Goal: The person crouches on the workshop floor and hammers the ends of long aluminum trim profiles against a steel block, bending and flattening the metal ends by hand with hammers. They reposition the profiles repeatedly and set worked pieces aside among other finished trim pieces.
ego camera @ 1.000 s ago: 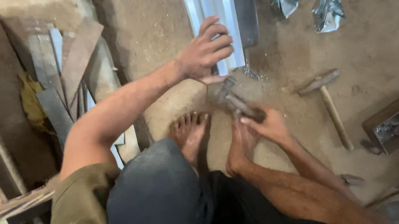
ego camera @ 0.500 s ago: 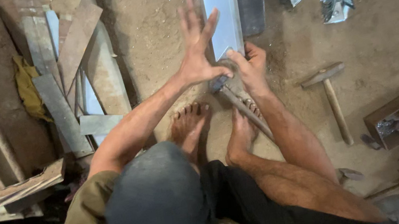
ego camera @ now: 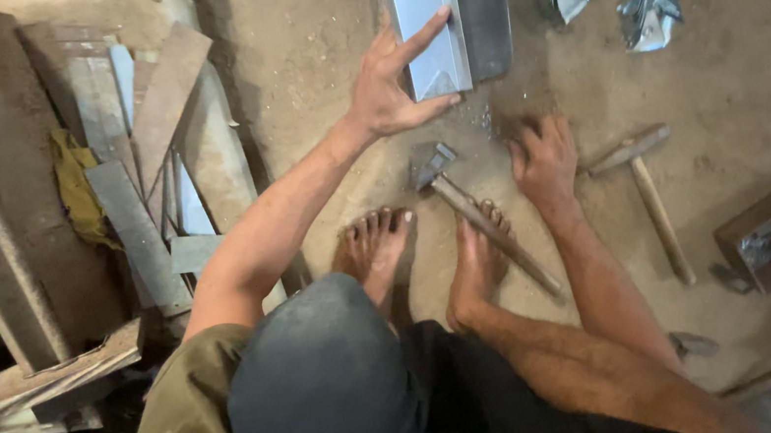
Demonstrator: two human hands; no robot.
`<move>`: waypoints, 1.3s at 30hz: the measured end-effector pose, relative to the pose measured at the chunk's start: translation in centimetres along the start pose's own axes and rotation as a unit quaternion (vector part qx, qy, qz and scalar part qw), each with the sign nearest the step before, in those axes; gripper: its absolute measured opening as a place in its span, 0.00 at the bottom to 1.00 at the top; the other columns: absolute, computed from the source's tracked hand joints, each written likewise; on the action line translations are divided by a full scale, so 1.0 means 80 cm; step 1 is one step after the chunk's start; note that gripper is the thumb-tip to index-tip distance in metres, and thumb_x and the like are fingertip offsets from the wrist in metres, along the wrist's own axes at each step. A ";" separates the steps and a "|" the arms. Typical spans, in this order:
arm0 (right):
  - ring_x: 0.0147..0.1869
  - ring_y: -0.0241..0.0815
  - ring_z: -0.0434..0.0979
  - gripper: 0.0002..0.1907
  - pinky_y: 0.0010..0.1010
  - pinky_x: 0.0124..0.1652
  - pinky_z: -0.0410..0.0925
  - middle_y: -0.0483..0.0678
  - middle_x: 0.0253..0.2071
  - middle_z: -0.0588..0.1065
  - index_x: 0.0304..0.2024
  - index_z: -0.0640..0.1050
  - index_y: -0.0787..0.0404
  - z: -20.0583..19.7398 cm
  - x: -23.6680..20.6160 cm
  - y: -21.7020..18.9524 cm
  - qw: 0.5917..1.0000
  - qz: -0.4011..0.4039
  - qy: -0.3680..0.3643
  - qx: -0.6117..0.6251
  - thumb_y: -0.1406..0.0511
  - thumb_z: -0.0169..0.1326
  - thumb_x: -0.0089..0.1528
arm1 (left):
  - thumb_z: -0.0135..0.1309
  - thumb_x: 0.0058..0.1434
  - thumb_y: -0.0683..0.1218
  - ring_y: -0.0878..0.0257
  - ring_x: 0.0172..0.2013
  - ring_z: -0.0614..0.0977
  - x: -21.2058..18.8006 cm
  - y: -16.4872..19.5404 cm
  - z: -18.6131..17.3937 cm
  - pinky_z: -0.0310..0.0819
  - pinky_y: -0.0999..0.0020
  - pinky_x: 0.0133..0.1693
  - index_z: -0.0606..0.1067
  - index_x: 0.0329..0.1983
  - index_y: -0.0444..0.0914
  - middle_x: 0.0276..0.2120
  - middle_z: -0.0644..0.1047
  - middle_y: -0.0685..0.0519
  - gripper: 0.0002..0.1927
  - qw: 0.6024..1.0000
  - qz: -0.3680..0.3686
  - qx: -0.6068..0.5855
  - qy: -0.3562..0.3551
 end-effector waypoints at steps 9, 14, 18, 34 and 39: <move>0.47 0.58 0.74 0.06 0.44 0.45 0.69 0.54 0.40 0.75 0.38 0.79 0.64 0.008 -0.004 0.006 0.999 0.013 -0.001 0.036 0.70 0.61 0.59 | 0.74 0.51 0.52 0.44 0.65 0.76 0.013 0.013 -0.009 0.70 0.53 0.67 0.65 0.75 0.48 0.64 0.74 0.43 0.49 1.000 -0.008 -0.014 0.003; 0.34 0.40 0.77 0.07 0.32 0.34 0.70 0.52 0.37 0.78 0.43 0.80 0.68 -0.005 -0.014 0.021 0.961 0.140 0.098 0.217 0.72 0.60 0.62 | 0.73 0.51 0.55 0.46 0.63 0.77 0.017 0.013 -0.010 0.69 0.52 0.66 0.65 0.74 0.48 0.63 0.75 0.44 0.48 1.000 -0.007 -0.010 0.004; 0.27 0.29 0.68 0.09 0.23 0.26 0.62 0.45 0.32 0.78 0.45 0.82 0.68 0.043 -0.020 0.015 0.817 0.329 0.025 0.473 0.70 0.63 0.64 | 0.73 0.52 0.56 0.45 0.64 0.76 0.009 0.007 -0.006 0.71 0.51 0.65 0.64 0.75 0.49 0.63 0.75 0.43 0.48 1.000 0.000 -0.008 0.003; 0.34 0.34 0.77 0.11 0.24 0.33 0.70 0.48 0.39 0.81 0.53 0.80 0.66 0.033 0.070 -0.002 0.832 0.275 0.084 0.475 0.72 0.61 0.67 | 0.69 0.56 0.62 0.47 0.55 0.83 0.002 0.025 -0.025 0.78 0.52 0.61 0.62 0.77 0.51 0.57 0.79 0.40 0.48 0.999 0.012 0.043 -0.017; 0.53 0.45 0.72 0.29 0.35 0.53 0.72 0.53 0.63 0.69 0.66 0.68 0.60 -0.042 -0.084 0.112 0.905 0.342 0.067 0.242 0.70 0.64 0.66 | 0.72 0.55 0.62 0.46 0.55 0.82 0.000 0.007 -0.013 0.77 0.51 0.61 0.61 0.77 0.54 0.56 0.78 0.43 0.49 0.997 -0.018 0.061 -0.032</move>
Point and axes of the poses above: each hand's wrist, its own x-axis towards the middle knuckle, its own z-axis out of the palm, y = z × x, the point moved 7 cm from there along x, towards the middle knuckle
